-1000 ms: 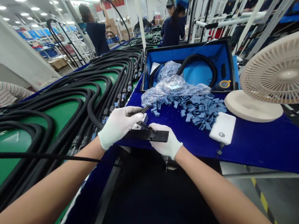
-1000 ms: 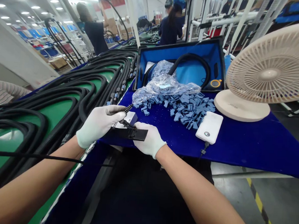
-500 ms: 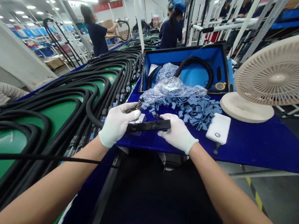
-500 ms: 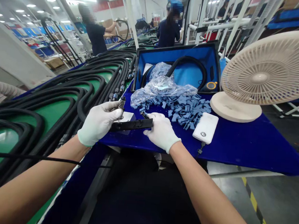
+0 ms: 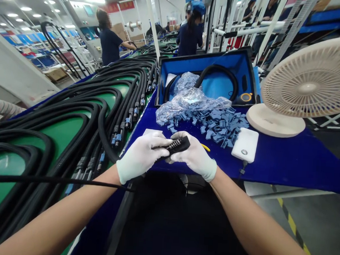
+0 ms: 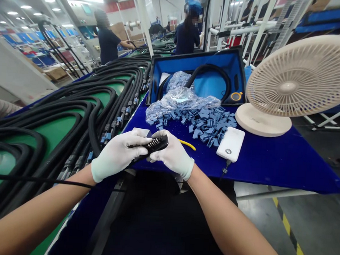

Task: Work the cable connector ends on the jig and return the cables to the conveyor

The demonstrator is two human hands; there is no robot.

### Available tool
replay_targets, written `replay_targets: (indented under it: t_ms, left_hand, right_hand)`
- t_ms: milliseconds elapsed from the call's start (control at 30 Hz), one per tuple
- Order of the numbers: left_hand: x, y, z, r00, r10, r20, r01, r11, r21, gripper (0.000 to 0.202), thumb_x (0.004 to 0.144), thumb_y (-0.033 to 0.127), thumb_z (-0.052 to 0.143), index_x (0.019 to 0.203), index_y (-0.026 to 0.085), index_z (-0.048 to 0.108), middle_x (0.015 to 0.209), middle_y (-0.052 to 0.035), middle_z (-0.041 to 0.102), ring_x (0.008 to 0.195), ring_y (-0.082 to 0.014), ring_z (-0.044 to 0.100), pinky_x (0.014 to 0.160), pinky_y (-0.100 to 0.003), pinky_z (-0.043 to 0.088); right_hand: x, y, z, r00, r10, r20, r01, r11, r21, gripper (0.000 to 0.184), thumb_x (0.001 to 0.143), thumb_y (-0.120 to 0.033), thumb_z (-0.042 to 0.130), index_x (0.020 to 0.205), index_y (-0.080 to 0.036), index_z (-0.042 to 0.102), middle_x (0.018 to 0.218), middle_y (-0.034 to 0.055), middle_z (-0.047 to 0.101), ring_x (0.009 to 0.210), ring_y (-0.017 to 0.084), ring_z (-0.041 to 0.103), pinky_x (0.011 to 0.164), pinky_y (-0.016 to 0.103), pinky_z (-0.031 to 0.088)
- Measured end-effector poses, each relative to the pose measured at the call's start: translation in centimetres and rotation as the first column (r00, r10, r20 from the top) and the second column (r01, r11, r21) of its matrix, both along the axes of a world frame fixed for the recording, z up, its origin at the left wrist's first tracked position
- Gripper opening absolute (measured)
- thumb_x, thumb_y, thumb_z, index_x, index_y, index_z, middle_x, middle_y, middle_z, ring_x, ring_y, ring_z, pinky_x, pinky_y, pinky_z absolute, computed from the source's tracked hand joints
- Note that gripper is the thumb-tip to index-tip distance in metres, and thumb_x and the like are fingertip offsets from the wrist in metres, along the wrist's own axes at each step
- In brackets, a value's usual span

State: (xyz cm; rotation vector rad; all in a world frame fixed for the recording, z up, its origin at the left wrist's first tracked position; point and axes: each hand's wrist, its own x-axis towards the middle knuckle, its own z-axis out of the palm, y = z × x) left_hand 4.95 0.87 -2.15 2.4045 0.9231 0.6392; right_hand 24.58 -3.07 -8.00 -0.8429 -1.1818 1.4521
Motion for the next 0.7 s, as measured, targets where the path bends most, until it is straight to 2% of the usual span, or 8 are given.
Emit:
replay_targets:
  t_ms: [100,267,400,467,533,600,667,700]
  left_hand:
    - [0.1,-0.3,-1.0,0.999,-0.032,0.003,0.032,0.993,0.114,0.026,0.093,0.022,0.063,0.114,0.021,0.076,0.11,-0.0087,0.069,0.108,-0.0255,0.065,0.095,-0.04,0.053]
    - [1.1,-1.5,-1.8,0.992,0.12,0.028,-0.123,0.983,0.133,0.021,0.093,0.023,0.064,0.11,0.021,0.076,0.098,-0.0059,0.067,0.092,-0.0211,0.065,0.081,-0.035,0.054]
    - [1.0,-1.4,-2.0,1.0,0.013,0.01,-0.014,0.985,0.171,0.018,0.093,0.022,0.062,0.102,0.02,0.077,0.091,-0.0055,0.065,0.088,-0.02,0.062,0.08,-0.035,0.052]
    - [0.7,-0.6,-2.0,0.999,-0.048,0.024,0.045,0.994,0.098,0.019,0.091,0.025,0.065,0.104,0.02,0.077,0.095,-0.0059,0.065,0.09,-0.0206,0.063,0.082,-0.035,0.052]
    - [0.6,0.5,-2.0,0.997,-0.036,0.073,0.042,0.995,-0.089,0.039,0.084,0.027,0.073,0.122,0.021,0.071,0.101,-0.0049,0.066,0.089,-0.02,0.064,0.081,-0.034,0.053]
    - [0.7,1.4,-2.0,0.995,0.041,0.094,-0.014,0.964,-0.266,0.076,0.074,0.025,0.079,0.145,0.023,0.053,0.105,-0.0032,0.066,0.084,-0.018,0.065,0.078,-0.032,0.054]
    - [0.8,1.7,-2.0,0.993,0.108,0.052,-0.086,0.945,-0.316,0.101,0.066,0.023,0.082,0.156,0.023,0.038,0.105,-0.0024,0.067,0.081,-0.0177,0.065,0.077,-0.032,0.054]
    - [0.8,1.6,-2.0,0.99,0.137,0.02,-0.125,0.949,-0.289,0.105,0.062,0.023,0.084,0.156,0.022,0.038,0.105,-0.0024,0.067,0.083,-0.0187,0.065,0.077,-0.032,0.053]
  right_hand:
    - [0.0,0.0,0.2,0.999,0.03,-0.034,-0.031,0.999,-0.01,0.055,0.06,-0.006,0.077,0.107,-0.021,0.052,0.081,-0.0031,0.069,0.07,0.022,0.072,0.074,0.041,0.061]
    - [-0.1,-0.2,0.1,0.994,0.05,-0.092,-0.056,0.997,-0.056,0.048,0.061,-0.006,0.076,0.1,-0.019,0.051,0.073,-0.0028,0.07,0.067,0.025,0.073,0.069,0.044,0.062]
    - [0.0,-0.6,-0.1,0.991,0.068,-0.115,-0.079,0.992,-0.095,0.051,0.058,-0.004,0.076,0.099,-0.02,0.051,0.065,-0.0049,0.068,0.061,0.024,0.072,0.066,0.043,0.062]
    - [0.0,-0.9,-0.1,0.989,0.085,-0.123,-0.097,0.991,-0.095,0.05,0.058,-0.004,0.076,0.099,-0.02,0.051,0.066,-0.0043,0.069,0.061,0.025,0.072,0.065,0.042,0.062]
    - [-0.1,-1.1,-0.1,0.991,0.067,-0.116,-0.078,0.993,-0.091,0.048,0.059,-0.005,0.075,0.097,-0.02,0.051,0.069,-0.0034,0.07,0.063,0.026,0.073,0.064,0.042,0.063]
    - [-0.3,-1.2,-0.2,0.995,0.019,-0.1,-0.027,0.996,-0.081,0.047,0.058,-0.003,0.075,0.095,-0.02,0.051,0.071,-0.0035,0.069,0.063,0.025,0.073,0.064,0.042,0.063]
    - [-0.3,-1.3,-0.2,0.997,-0.013,-0.078,0.007,0.997,-0.071,0.047,0.058,-0.002,0.075,0.094,-0.02,0.053,0.072,-0.0041,0.068,0.062,0.024,0.072,0.065,0.041,0.063]
    - [-0.2,-1.3,-0.3,0.998,-0.013,-0.066,0.009,0.998,-0.066,0.046,0.058,-0.002,0.075,0.095,-0.02,0.054,0.073,-0.004,0.068,0.063,0.023,0.072,0.066,0.042,0.063]
